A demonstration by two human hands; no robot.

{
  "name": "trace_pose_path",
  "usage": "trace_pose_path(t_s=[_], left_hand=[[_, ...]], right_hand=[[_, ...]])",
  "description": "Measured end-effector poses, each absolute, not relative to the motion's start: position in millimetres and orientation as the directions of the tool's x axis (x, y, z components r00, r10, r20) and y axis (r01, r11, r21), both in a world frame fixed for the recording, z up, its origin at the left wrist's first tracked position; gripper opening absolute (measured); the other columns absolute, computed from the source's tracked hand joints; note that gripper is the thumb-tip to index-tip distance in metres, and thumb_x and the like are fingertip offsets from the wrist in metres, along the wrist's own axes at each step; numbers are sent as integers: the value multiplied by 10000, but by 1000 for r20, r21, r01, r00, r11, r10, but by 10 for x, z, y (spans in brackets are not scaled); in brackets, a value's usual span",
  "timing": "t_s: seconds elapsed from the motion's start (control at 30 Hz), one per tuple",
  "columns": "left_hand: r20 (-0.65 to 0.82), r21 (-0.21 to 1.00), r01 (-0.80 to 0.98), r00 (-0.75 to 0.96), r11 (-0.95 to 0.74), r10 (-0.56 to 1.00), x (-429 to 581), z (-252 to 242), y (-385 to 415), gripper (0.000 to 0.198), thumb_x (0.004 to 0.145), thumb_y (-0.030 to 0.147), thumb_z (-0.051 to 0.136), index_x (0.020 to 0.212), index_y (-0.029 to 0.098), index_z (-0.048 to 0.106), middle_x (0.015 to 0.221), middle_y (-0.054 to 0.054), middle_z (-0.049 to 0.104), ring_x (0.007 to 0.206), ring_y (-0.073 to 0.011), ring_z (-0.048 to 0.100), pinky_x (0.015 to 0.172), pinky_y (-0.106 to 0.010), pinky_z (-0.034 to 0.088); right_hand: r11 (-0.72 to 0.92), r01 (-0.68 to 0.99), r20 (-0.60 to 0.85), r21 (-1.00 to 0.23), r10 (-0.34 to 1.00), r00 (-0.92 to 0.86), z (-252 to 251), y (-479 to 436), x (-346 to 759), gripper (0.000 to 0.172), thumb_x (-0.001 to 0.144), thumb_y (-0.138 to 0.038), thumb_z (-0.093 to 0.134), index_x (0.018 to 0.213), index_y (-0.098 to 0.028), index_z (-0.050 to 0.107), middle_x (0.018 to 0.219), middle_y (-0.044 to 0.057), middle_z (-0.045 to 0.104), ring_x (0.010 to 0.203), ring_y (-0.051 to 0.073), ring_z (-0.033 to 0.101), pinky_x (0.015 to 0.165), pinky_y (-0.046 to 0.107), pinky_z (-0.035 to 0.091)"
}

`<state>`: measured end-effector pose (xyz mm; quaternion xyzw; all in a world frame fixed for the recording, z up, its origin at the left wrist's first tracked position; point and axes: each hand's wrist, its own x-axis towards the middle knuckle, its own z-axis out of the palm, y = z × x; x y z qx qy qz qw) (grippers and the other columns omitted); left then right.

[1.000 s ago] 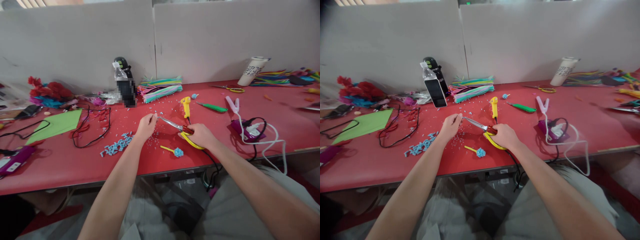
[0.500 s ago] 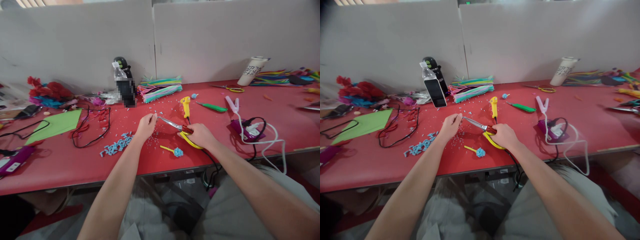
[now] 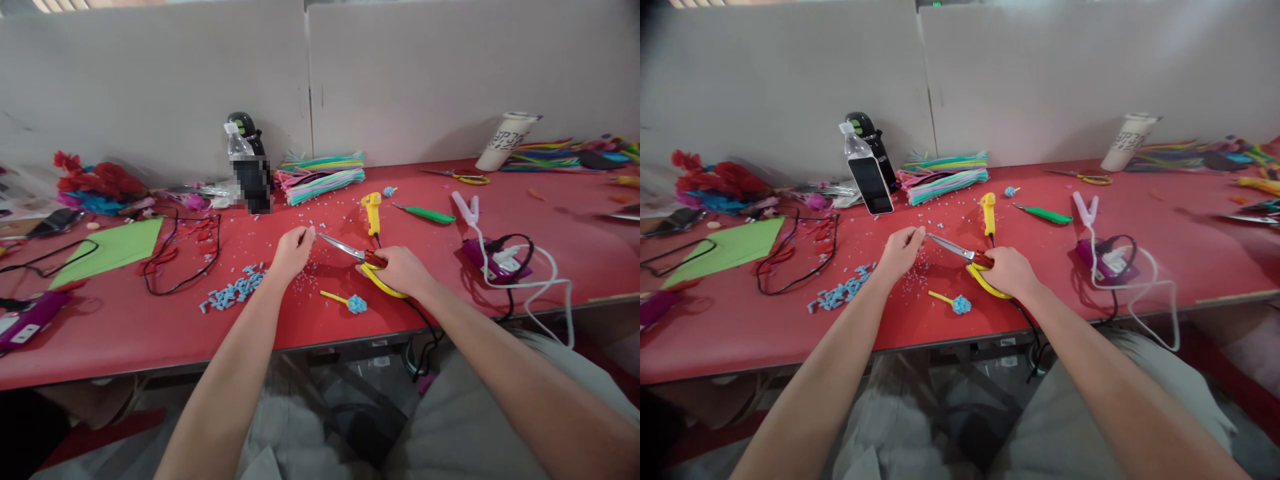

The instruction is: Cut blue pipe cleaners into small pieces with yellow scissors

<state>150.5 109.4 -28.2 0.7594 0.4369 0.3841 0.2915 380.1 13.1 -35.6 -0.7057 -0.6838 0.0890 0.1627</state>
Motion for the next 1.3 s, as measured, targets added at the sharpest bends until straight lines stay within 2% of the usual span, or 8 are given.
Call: trace_pose_path(t_s=[0.3,0.53,1.07,1.3], left_hand=[[303,800,426,321,-423,897,1507,-280,1096,431,891,502,393,625,171,467,556,24,425,517,-97,391,527,-241,302],[306,802,424,311,-420,900,1505,-272,1089,430,887,506,393,621,174,462,553,20,422,522,-103,388,528,-246,299],[296,802,429,318,-415,901,1511,-284,1097,429,892,496,390,625,171,473,557,17,439,529,-103,400,527,-241,304],[306,791,440,314,-424,899,1508,-278,1094,438,892,505,378,612,176,450,549,21,417,526,-107,389,533,-250,298]], right_hand=[[-5,951,102,-309,994,39,-384,163,3815,300,770,-476,536,687,-212,652,669,60,650,595,161,556,518,249,270],[-19,924,85,-381,995,56,-346,123,3803,362,748,-548,550,690,-205,648,650,47,627,569,145,522,500,242,263],[-16,948,78,-319,996,43,-366,157,3808,331,774,-502,534,697,-205,659,699,69,658,598,156,549,512,248,254],[-3,930,94,-367,995,41,-370,137,3821,392,743,-577,542,667,-203,630,646,39,611,561,136,491,500,244,254]])
